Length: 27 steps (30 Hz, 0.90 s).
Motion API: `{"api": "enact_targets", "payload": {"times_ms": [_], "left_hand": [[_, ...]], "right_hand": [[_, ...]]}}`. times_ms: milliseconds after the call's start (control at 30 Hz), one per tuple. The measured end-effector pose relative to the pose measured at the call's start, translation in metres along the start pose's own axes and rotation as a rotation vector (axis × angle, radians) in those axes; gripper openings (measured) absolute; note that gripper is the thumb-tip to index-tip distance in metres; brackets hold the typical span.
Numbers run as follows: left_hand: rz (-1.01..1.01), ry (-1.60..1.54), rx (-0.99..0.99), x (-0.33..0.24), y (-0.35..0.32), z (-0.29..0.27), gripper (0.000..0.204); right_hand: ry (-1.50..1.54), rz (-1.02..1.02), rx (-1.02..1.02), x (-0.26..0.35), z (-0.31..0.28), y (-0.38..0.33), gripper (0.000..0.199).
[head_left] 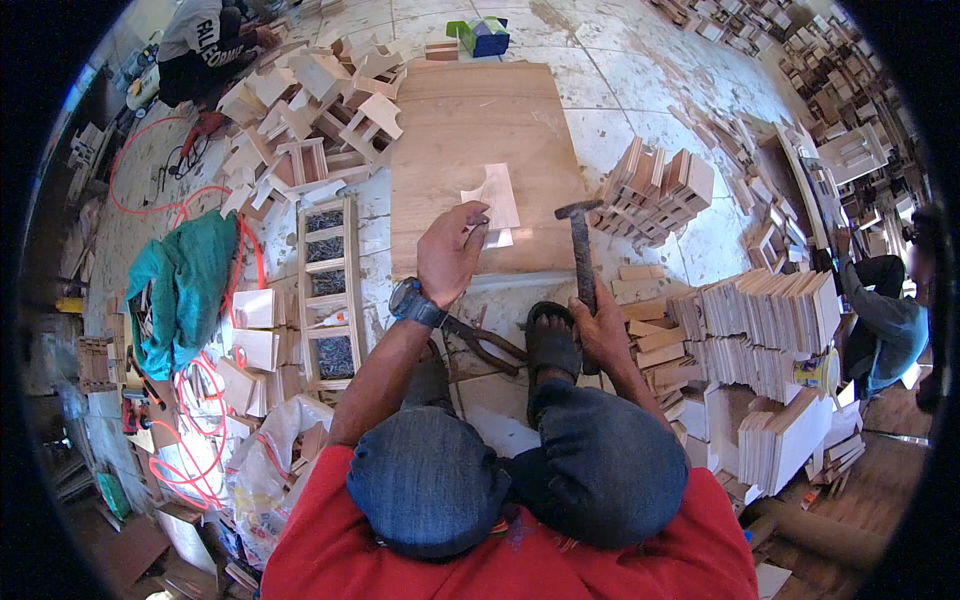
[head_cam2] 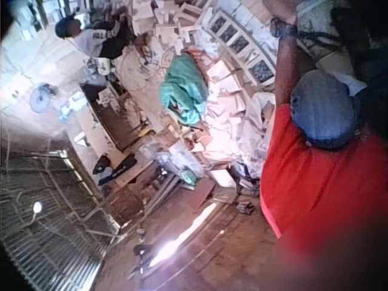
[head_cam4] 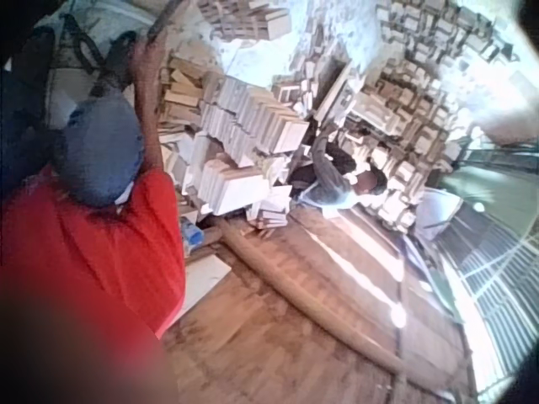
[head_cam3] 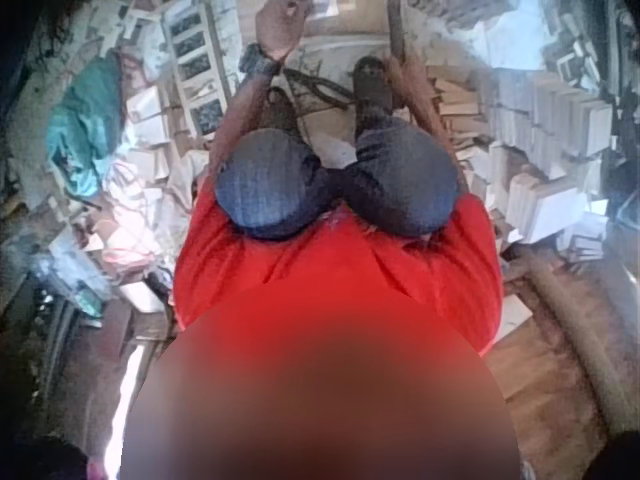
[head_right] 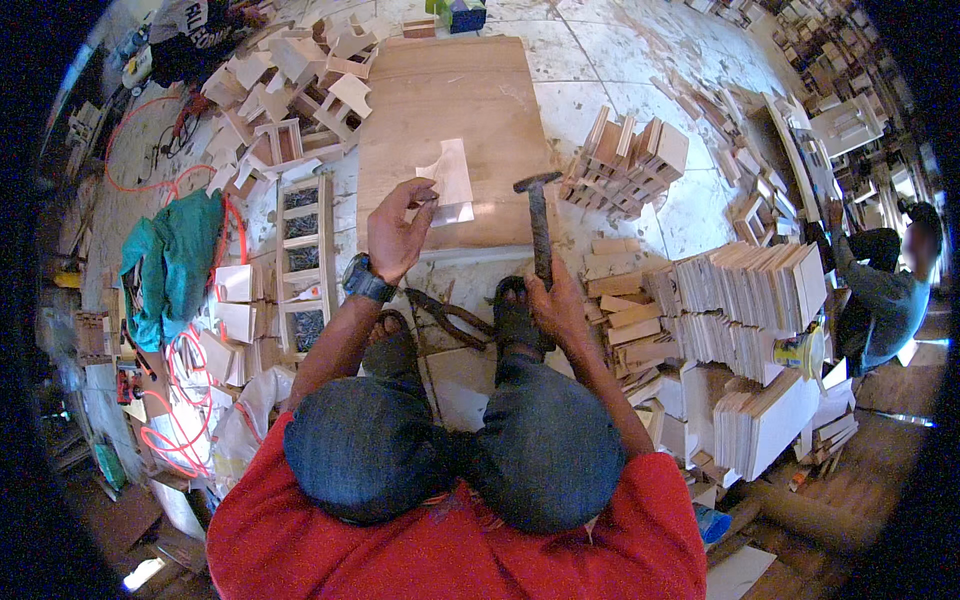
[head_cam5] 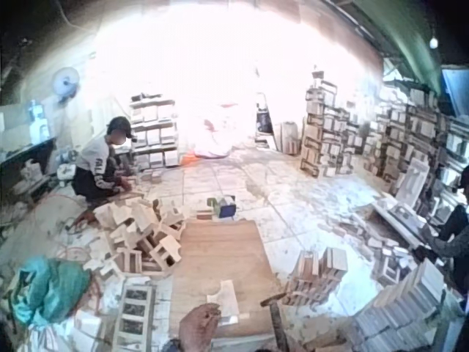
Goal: The person assembles small wooden furniture pieces by hand, using a hammer to drive nails into the joints. They repeatedly pick up wooden parts, align them, and hammer nails to secure the structure.
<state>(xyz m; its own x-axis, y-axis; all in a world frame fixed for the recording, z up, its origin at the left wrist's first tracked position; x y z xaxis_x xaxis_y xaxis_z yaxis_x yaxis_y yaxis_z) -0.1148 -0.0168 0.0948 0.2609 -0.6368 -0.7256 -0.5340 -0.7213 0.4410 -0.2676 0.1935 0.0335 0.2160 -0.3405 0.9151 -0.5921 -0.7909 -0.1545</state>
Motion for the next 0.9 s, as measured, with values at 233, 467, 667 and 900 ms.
{"api": "enact_targets", "payload": {"times_ms": [233,467,667,900], "left_hand": [[0.003,0.127,0.006,-0.003,0.003,0.007,0.026],[-0.048,0.136,-0.001,0.000,0.004,0.006,0.029],[-0.024,0.072,0.073,0.003,0.001,0.008,0.055],[0.015,-0.066,0.137,0.032,-0.007,0.017,0.078]], "right_hand": [[-0.252,-0.426,0.036,0.080,0.005,-0.019,0.061],[-0.378,-0.323,0.268,0.076,0.027,-0.013,0.061],[-0.123,-0.271,-0.030,0.082,0.018,0.022,0.046],[0.046,-0.023,-0.069,0.070,0.056,0.107,0.035]]}}
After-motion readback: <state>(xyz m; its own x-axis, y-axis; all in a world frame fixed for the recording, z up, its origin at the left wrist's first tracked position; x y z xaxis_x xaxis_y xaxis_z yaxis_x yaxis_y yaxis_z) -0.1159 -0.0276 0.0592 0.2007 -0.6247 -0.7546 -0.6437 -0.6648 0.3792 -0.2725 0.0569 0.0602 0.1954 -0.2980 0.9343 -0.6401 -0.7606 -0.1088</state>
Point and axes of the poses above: each hand's wrist, its own y-axis towards the middle knuckle, its own z-axis out of the palm, x = y × z, the point moved 8 cm from there along y, towards the middle knuckle, and after that the axes turned 7 degrees about y, right-handed, at the moved point
